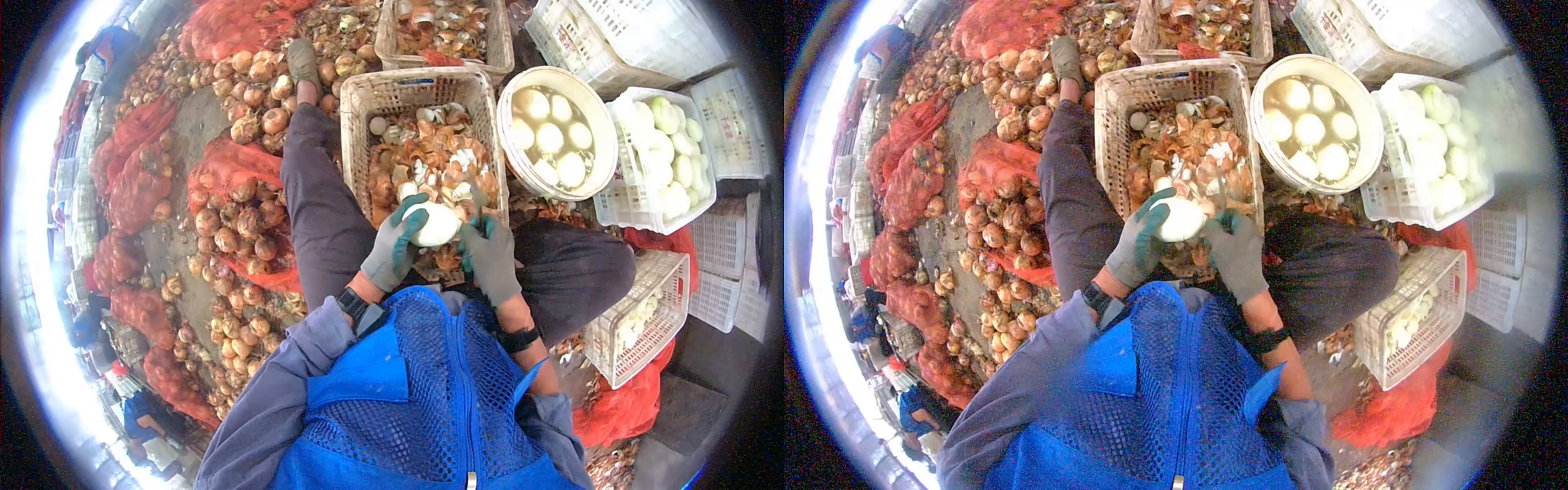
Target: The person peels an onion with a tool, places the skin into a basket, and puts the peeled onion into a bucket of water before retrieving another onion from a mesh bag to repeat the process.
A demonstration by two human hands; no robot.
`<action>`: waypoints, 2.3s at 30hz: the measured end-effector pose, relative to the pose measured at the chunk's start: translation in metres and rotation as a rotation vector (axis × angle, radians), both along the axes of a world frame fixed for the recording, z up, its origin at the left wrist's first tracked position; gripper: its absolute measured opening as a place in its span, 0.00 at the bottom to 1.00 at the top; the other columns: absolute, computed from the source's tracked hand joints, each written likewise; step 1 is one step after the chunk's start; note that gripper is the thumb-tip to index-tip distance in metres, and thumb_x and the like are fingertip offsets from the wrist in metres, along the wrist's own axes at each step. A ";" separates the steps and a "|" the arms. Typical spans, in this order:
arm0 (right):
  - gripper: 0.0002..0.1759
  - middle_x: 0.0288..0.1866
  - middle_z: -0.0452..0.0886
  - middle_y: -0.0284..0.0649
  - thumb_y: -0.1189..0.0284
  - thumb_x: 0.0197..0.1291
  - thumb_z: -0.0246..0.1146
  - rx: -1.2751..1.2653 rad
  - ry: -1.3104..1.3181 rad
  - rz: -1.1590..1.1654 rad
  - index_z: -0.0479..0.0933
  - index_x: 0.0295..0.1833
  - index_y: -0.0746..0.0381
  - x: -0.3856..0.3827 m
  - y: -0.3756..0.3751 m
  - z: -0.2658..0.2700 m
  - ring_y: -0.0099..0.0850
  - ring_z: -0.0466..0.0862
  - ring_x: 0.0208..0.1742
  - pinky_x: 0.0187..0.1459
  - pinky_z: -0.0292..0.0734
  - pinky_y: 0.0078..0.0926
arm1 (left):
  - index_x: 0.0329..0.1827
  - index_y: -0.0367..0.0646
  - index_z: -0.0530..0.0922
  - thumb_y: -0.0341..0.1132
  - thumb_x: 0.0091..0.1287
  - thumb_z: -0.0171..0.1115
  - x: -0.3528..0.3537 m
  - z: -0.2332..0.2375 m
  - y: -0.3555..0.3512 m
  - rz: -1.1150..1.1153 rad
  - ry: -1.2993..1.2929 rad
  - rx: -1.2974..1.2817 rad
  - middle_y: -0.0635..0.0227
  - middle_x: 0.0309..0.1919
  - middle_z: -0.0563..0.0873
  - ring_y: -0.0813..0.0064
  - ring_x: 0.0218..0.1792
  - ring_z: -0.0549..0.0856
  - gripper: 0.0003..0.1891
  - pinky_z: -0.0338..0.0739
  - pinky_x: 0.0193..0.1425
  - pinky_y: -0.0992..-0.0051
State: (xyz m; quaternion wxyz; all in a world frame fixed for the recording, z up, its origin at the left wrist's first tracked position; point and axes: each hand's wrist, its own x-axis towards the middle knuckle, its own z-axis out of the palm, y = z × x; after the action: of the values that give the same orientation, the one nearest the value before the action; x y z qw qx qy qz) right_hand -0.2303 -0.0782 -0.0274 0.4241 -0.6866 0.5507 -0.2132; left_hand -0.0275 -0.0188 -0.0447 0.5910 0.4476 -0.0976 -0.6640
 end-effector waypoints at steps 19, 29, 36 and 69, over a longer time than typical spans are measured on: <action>0.21 0.39 0.89 0.38 0.57 0.79 0.67 0.477 -0.512 -0.371 0.86 0.52 0.68 0.013 -0.008 -0.017 0.27 0.83 0.28 0.30 0.78 0.33 | 0.80 0.45 0.75 0.54 0.85 0.62 -0.001 -0.022 0.000 0.046 0.422 -0.073 0.55 0.70 0.87 0.55 0.66 0.89 0.30 0.88 0.69 0.53; 0.17 0.30 0.82 0.32 0.62 0.77 0.67 0.458 -0.397 -0.339 0.85 0.46 0.68 0.011 -0.013 -0.002 0.20 0.78 0.27 0.26 0.71 0.29 | 0.83 0.41 0.71 0.50 0.91 0.49 -0.010 -0.024 -0.005 -0.128 0.186 -0.047 0.56 0.70 0.86 0.62 0.70 0.88 0.28 0.83 0.77 0.61; 0.16 0.28 0.80 0.31 0.64 0.75 0.69 0.334 -0.343 -0.300 0.84 0.43 0.68 0.006 -0.015 0.002 0.21 0.77 0.27 0.29 0.72 0.31 | 0.84 0.39 0.70 0.51 0.88 0.58 -0.010 -0.014 -0.003 -0.111 0.027 -0.005 0.59 0.74 0.82 0.66 0.70 0.86 0.31 0.83 0.75 0.65; 0.20 0.30 0.82 0.38 0.59 0.78 0.69 0.401 -0.340 -0.301 0.84 0.53 0.69 0.015 -0.017 0.008 0.26 0.80 0.26 0.29 0.78 0.34 | 0.86 0.44 0.69 0.62 0.81 0.64 0.003 -0.009 0.002 -0.028 0.167 -0.113 0.57 0.71 0.86 0.58 0.62 0.91 0.40 0.92 0.59 0.57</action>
State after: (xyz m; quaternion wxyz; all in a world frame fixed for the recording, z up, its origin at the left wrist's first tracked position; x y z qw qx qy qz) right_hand -0.2153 -0.0951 -0.0191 0.6009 -0.4541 0.5988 -0.2724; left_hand -0.0243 -0.0170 -0.0533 0.6120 0.3555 -0.0915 -0.7005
